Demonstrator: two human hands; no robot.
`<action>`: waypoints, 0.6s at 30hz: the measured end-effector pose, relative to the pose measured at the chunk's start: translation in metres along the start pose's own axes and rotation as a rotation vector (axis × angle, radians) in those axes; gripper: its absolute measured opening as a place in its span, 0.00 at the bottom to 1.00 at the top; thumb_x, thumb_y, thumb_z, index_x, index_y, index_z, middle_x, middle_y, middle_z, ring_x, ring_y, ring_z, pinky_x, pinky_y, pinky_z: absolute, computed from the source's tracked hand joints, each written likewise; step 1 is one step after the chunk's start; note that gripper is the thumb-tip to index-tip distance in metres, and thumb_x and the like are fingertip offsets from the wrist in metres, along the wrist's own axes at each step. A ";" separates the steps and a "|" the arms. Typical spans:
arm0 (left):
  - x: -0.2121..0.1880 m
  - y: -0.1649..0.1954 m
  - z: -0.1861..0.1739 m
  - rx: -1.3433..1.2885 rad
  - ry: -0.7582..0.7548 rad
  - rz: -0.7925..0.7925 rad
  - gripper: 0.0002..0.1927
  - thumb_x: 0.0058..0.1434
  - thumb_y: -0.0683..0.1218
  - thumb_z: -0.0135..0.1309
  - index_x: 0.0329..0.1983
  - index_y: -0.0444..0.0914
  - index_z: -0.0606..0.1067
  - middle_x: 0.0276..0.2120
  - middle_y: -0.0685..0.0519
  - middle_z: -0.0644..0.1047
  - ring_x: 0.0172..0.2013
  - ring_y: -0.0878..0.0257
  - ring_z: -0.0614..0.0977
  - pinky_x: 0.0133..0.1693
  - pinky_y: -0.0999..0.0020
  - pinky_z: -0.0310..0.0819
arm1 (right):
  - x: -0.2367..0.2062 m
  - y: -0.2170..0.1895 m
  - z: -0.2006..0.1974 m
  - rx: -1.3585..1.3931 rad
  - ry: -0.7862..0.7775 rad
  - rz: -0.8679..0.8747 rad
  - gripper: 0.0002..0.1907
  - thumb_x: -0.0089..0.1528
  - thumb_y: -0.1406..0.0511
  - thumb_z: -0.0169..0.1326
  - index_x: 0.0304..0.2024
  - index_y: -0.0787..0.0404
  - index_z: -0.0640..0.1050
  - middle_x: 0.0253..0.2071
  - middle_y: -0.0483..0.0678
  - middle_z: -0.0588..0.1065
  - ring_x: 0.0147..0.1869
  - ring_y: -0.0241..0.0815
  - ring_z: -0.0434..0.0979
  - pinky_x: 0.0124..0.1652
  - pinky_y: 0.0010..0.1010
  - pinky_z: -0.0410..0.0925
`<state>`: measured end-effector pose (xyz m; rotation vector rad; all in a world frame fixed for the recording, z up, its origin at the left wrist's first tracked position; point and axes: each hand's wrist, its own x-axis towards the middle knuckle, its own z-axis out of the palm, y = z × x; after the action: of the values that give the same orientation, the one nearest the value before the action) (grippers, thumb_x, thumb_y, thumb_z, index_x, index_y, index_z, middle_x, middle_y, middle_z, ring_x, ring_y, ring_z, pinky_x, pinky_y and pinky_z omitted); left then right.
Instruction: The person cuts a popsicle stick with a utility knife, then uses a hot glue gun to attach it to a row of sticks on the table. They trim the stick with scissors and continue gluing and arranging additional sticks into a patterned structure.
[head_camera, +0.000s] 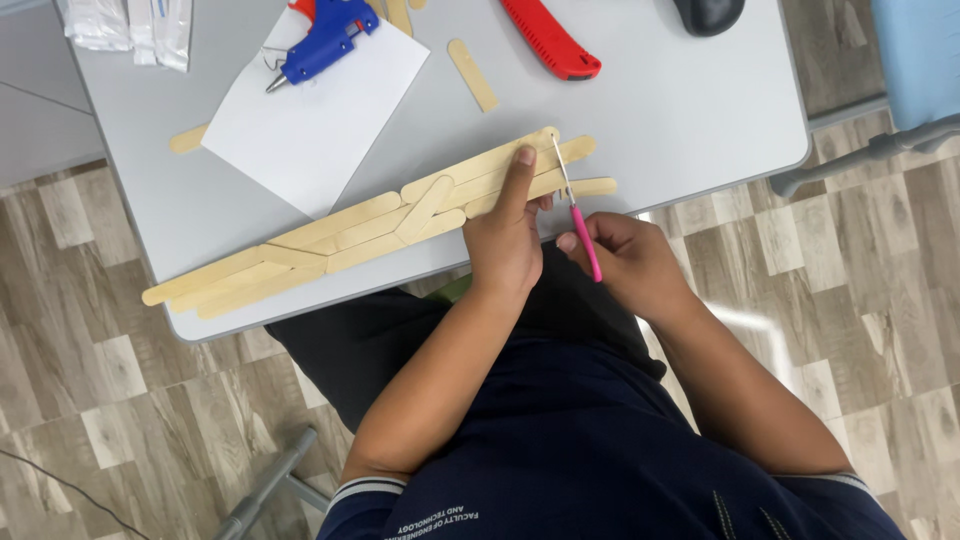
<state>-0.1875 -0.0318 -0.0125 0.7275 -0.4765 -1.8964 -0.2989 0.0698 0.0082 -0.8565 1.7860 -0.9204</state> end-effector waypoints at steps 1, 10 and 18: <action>0.001 0.001 0.001 -0.007 0.018 -0.009 0.09 0.65 0.43 0.60 0.44 0.34 0.75 0.35 0.52 0.77 0.33 0.65 0.76 0.35 0.68 0.70 | 0.001 -0.001 0.000 0.004 -0.020 0.018 0.17 0.63 0.56 0.60 0.27 0.61 0.78 0.19 0.37 0.68 0.24 0.28 0.61 0.25 0.24 0.57; 0.003 0.019 0.016 0.051 -0.007 -0.082 0.16 0.67 0.48 0.59 0.49 0.31 0.75 0.40 0.46 0.80 0.38 0.59 0.82 0.38 0.66 0.76 | -0.017 0.011 -0.030 0.126 -0.313 0.019 0.23 0.62 0.47 0.53 0.42 0.60 0.80 0.33 0.42 0.75 0.38 0.34 0.72 0.40 0.27 0.66; -0.010 0.014 0.030 0.077 -0.043 -0.092 0.14 0.68 0.47 0.60 0.49 0.33 0.74 0.41 0.49 0.78 0.40 0.63 0.79 0.38 0.67 0.74 | -0.034 0.022 -0.046 0.083 -0.155 0.074 0.21 0.61 0.48 0.55 0.40 0.58 0.80 0.30 0.42 0.75 0.35 0.33 0.72 0.36 0.26 0.66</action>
<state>-0.1952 -0.0279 0.0208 0.7719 -0.5536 -1.9917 -0.3337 0.1192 0.0167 -0.7819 1.6242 -0.8512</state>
